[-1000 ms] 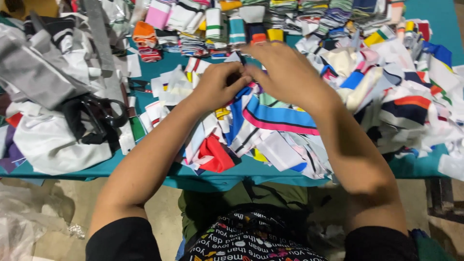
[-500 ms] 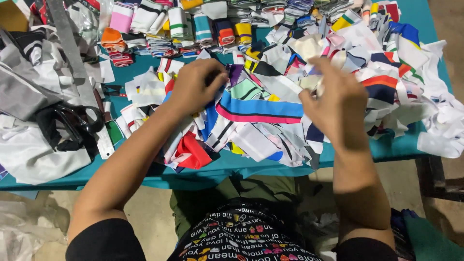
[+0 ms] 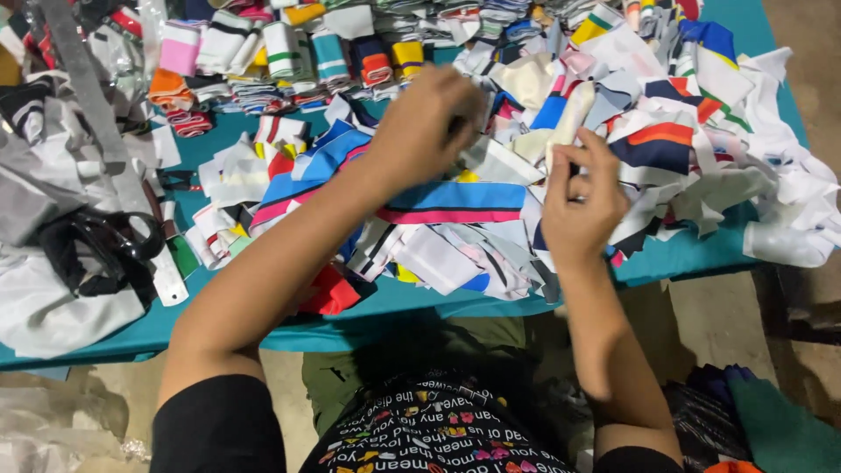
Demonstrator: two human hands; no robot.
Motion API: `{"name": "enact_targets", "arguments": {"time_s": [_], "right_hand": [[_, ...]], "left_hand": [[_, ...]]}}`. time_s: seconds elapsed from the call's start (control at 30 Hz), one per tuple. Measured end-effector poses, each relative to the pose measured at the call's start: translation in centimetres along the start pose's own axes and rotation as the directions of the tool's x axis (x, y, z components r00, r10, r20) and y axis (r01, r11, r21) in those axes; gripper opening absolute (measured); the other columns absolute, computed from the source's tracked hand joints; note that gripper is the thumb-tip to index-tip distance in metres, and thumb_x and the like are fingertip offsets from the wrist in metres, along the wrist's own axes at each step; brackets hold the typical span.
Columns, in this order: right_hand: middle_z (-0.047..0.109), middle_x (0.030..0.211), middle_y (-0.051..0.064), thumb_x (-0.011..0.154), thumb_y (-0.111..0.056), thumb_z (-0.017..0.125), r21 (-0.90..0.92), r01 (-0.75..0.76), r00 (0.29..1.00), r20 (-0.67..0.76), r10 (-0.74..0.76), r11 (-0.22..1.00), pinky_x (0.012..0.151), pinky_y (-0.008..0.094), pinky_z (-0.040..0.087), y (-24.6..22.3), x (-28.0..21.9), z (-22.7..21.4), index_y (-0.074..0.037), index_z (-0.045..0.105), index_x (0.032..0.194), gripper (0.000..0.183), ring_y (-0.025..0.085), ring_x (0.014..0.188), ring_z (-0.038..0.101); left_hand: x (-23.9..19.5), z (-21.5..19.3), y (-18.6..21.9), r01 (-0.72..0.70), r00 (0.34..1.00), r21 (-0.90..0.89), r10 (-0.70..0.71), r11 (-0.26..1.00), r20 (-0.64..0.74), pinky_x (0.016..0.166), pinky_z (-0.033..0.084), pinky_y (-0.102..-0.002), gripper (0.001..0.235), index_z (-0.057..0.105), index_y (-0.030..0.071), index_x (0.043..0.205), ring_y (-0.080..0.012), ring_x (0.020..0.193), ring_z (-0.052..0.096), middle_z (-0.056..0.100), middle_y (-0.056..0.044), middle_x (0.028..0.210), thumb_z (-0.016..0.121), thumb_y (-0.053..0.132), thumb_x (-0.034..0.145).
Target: Sorting and organizing small fabric scraps by picking them from a pile and stacking them.
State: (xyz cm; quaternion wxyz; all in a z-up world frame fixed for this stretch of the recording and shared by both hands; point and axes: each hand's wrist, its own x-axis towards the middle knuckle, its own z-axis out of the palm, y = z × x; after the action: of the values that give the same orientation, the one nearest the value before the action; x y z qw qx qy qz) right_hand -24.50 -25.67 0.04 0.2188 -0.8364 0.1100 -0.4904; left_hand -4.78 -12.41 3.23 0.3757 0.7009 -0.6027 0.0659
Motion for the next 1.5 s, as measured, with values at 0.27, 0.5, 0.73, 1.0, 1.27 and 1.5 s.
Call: {"name": "enact_targets", "arguments": {"time_s": [0.27,0.5,0.73,1.0,1.27,1.5], "right_hand": [[0.075,0.096,0.023,0.094,0.019,0.038,0.101,0.033,0.999,0.023,-0.035,0.994,0.039,0.030,0.050,0.1,-0.8,-0.4,0.009,0.061,0.118,0.035,0.031,0.062,0.075],[0.074,0.095,0.020,0.093,0.009,0.066,0.152,0.248,0.960,0.095,-0.264,0.957,0.079,0.043,0.058,-0.5,0.8,-1.5,0.010,0.065,0.107,0.014,0.032,0.081,0.071],[0.060,0.084,-0.004,0.083,-0.041,0.089,0.080,0.007,0.722,0.690,-0.060,0.997,0.057,0.029,0.047,-1.7,-2.5,-3.3,-0.014,0.071,0.127,0.054,0.011,0.060,0.051],[0.073,0.107,0.025,0.115,-0.017,0.071,-0.140,0.216,0.967,0.171,-0.191,0.966,0.084,0.047,0.054,5.4,1.1,-3.9,0.005,0.069,0.114,0.022,0.041,0.096,0.072],[0.072,0.080,0.017,0.095,-0.010,0.061,-0.367,0.087,0.804,0.575,0.152,0.926,0.057,0.038,0.051,-2.3,8.0,-3.7,0.001,0.070,0.133,0.040,0.025,0.065,0.062],[0.056,0.086,0.024,0.087,0.020,0.066,0.132,0.406,0.896,0.139,-0.423,0.904,0.077,0.047,0.047,-2.5,7.3,3.3,0.009,0.054,0.082,0.017,0.038,0.084,0.054]], "left_hand": [[2.2,4.3,-4.7,0.136,0.960,0.194,-0.178,0.971,0.218,0.054,0.050,-0.047,0.015,0.072,0.010,0.099,-0.0375,0.079,0.064,0.067,-0.014,0.091,0.072,0.008,0.085],[-0.3,1.2,-5.0,-0.028,0.999,0.049,0.027,0.998,0.021,0.065,0.050,-0.042,0.004,0.071,0.003,0.095,-0.0330,0.078,0.062,0.066,-0.013,0.088,0.067,0.002,0.097],[-4.8,-5.6,-3.7,0.255,0.954,-0.463,-0.298,0.849,-0.020,0.078,0.040,-0.025,0.019,0.055,0.013,0.096,-0.0082,0.087,0.053,0.058,0.004,0.091,0.054,0.024,0.112],[-9.0,-7.0,-4.8,0.146,0.766,-0.780,-0.568,0.609,-0.301,0.051,0.047,-0.026,0.029,0.047,0.013,0.082,-0.0135,0.053,0.050,0.053,-0.005,0.064,0.053,0.024,0.108],[-9.7,-6.0,-4.2,0.225,0.808,-0.564,-0.476,0.794,-0.348,0.070,0.044,-0.029,0.024,0.055,0.014,0.085,-0.0110,0.074,0.052,0.056,0.000,0.077,0.060,0.022,0.106],[-10.0,-5.7,-3.2,0.149,0.894,-0.297,-0.257,0.943,-0.366,0.055,0.031,-0.029,0.026,0.054,0.008,0.085,-0.0131,0.064,0.040,0.050,-0.002,0.074,0.060,0.022,0.107]]}}
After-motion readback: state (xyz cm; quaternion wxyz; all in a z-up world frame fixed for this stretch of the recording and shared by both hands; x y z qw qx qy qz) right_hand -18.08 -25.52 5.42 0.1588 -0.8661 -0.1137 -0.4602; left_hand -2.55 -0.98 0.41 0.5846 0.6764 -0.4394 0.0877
